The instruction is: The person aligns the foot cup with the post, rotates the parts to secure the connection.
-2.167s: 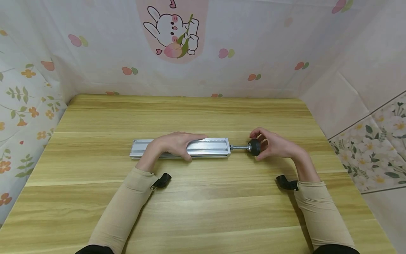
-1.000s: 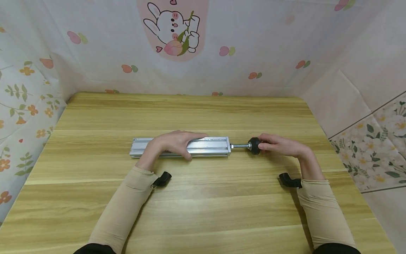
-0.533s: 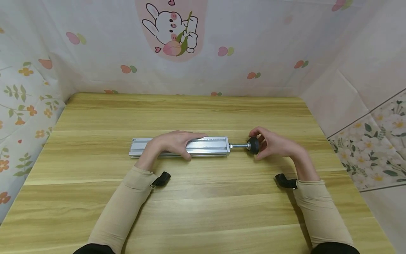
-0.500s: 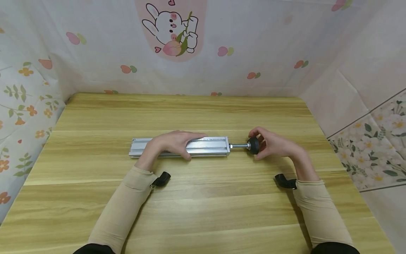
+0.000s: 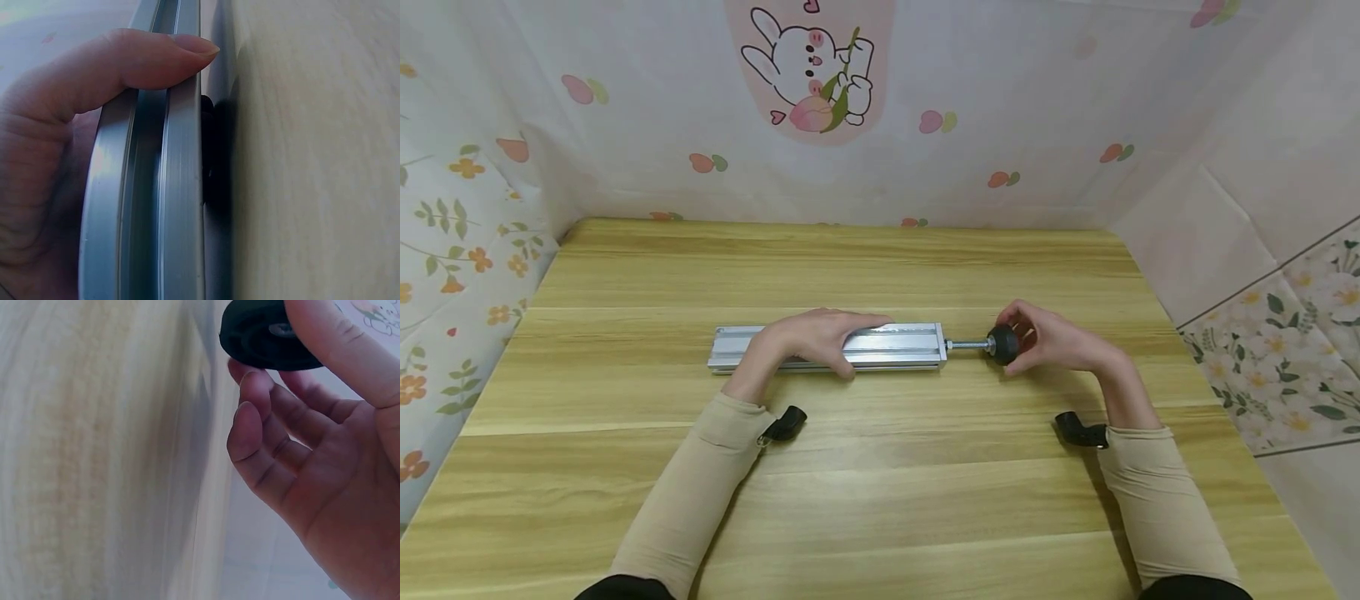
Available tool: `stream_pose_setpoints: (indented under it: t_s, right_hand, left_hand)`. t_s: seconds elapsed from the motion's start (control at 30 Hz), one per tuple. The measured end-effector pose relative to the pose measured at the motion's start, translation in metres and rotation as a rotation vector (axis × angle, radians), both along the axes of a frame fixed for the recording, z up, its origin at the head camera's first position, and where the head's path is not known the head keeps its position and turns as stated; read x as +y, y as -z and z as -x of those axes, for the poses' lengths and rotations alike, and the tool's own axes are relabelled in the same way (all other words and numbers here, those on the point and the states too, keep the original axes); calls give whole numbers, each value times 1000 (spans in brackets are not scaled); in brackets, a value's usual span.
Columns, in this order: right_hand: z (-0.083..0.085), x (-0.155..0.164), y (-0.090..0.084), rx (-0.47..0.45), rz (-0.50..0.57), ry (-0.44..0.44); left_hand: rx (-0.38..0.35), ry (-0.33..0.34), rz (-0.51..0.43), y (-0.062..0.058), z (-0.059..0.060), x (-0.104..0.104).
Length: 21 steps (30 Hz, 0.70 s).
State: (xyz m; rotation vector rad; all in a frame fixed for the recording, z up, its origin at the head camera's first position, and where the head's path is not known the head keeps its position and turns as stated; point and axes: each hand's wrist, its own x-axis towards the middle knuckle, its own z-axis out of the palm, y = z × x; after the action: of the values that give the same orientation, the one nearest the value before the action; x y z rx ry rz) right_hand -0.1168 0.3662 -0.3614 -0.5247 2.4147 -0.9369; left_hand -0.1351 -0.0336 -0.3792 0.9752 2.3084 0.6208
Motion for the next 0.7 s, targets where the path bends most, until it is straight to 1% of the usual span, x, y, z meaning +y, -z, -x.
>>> stream_pose_setpoints:
  t_s: [0.17,0.47,0.6,0.7]
  right_hand:
    - [1,4,0,-27,-6,-1]
    - [0,12,-3,1,-49,-71]
    - [-1,13,-4,-31,-67,-90]
    - [0,13,-3,-85,-71,-102]
  left_hand:
    - [-3,-2,2,-1,0,1]
    - [10,3,-6,0,0,1]
    - [10,3,-6,0,0,1]
    - [5,-1,-10,1,0,1]
